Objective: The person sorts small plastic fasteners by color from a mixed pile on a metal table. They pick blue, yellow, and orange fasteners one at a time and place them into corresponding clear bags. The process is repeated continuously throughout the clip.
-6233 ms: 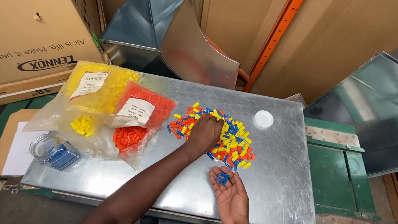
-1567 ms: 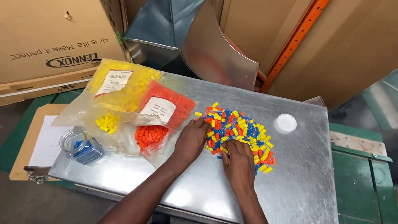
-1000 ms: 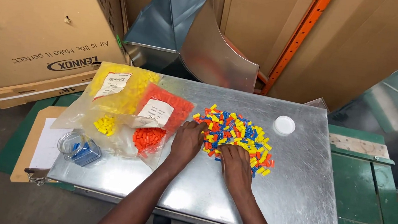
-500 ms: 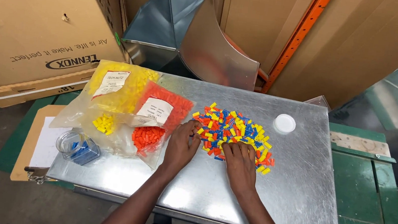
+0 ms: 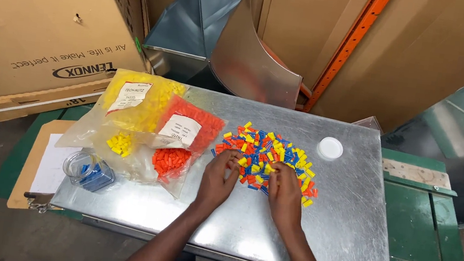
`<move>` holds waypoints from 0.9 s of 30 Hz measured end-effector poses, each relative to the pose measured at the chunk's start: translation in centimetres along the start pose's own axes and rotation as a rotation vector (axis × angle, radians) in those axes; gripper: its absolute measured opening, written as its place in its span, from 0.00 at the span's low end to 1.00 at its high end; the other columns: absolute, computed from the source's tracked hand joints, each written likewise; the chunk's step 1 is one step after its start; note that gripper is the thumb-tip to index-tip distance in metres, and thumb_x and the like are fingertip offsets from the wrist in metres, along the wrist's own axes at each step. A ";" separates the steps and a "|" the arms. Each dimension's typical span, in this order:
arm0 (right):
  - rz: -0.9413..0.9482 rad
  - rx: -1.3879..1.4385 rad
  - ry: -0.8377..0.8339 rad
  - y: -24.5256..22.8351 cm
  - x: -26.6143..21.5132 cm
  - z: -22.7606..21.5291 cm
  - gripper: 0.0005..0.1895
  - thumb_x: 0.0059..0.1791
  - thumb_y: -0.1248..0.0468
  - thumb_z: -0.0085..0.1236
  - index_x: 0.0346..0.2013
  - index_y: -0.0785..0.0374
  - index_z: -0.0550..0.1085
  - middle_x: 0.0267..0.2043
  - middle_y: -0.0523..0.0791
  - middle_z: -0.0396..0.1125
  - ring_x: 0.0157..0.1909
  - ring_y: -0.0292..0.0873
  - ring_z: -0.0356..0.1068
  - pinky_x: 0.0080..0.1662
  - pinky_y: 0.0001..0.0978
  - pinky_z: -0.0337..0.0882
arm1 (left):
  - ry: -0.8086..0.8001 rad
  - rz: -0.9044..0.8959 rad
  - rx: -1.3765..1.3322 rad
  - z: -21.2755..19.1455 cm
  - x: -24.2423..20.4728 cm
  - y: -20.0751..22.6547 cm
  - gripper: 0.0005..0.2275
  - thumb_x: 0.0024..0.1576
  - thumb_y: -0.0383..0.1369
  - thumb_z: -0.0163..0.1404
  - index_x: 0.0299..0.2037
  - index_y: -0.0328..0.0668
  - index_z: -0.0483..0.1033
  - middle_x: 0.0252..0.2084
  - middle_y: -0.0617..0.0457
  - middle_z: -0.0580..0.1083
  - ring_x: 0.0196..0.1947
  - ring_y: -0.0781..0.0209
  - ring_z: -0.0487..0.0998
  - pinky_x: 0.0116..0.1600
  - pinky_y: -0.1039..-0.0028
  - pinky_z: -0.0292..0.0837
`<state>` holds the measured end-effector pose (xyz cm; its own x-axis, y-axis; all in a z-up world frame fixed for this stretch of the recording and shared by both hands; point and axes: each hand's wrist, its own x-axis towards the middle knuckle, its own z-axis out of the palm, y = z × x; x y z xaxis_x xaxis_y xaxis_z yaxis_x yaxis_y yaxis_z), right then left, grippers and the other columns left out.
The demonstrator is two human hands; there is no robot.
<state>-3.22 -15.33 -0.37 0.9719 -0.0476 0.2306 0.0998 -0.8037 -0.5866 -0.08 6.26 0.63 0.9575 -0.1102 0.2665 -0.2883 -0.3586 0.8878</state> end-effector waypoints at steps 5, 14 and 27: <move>0.431 1.107 0.153 0.9 -2.9 1.4 0.13 0.64 0.69 0.57 0.64 0.65 0.76 0.51 0.51 0.75 0.47 0.49 0.82 0.51 0.41 0.85 | -0.034 0.157 -0.070 3.8 -1.9 1.5 0.10 0.72 0.31 0.52 0.60 0.38 0.81 0.50 0.47 0.83 0.46 0.55 0.83 0.49 0.65 0.79; 0.891 1.749 0.149 2.8 -6.9 -0.7 0.31 0.59 0.65 0.48 0.77 0.71 0.72 0.71 0.55 0.74 0.65 0.50 0.74 0.65 0.43 0.74 | -0.144 0.409 0.001 6.9 -1.4 2.1 0.11 0.78 0.35 0.50 0.57 0.38 0.85 0.54 0.43 0.86 0.55 0.46 0.85 0.61 0.55 0.79; 0.984 1.542 0.162 1.7 -9.2 -2.7 0.22 0.62 0.65 0.48 0.68 0.74 0.76 0.61 0.61 0.73 0.59 0.56 0.73 0.68 0.48 0.75 | -0.424 0.556 0.831 9.2 4.9 -5.1 0.17 0.65 0.24 0.61 0.64 0.43 0.85 0.60 0.45 0.81 0.58 0.43 0.76 0.55 0.52 0.73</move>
<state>-12.61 -17.89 -1.40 0.7737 -0.2343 -0.5886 -0.2513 0.7394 -0.6246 6.09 -1.01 -6.02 0.6598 -0.7049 0.2603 -0.7455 -0.6575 0.1089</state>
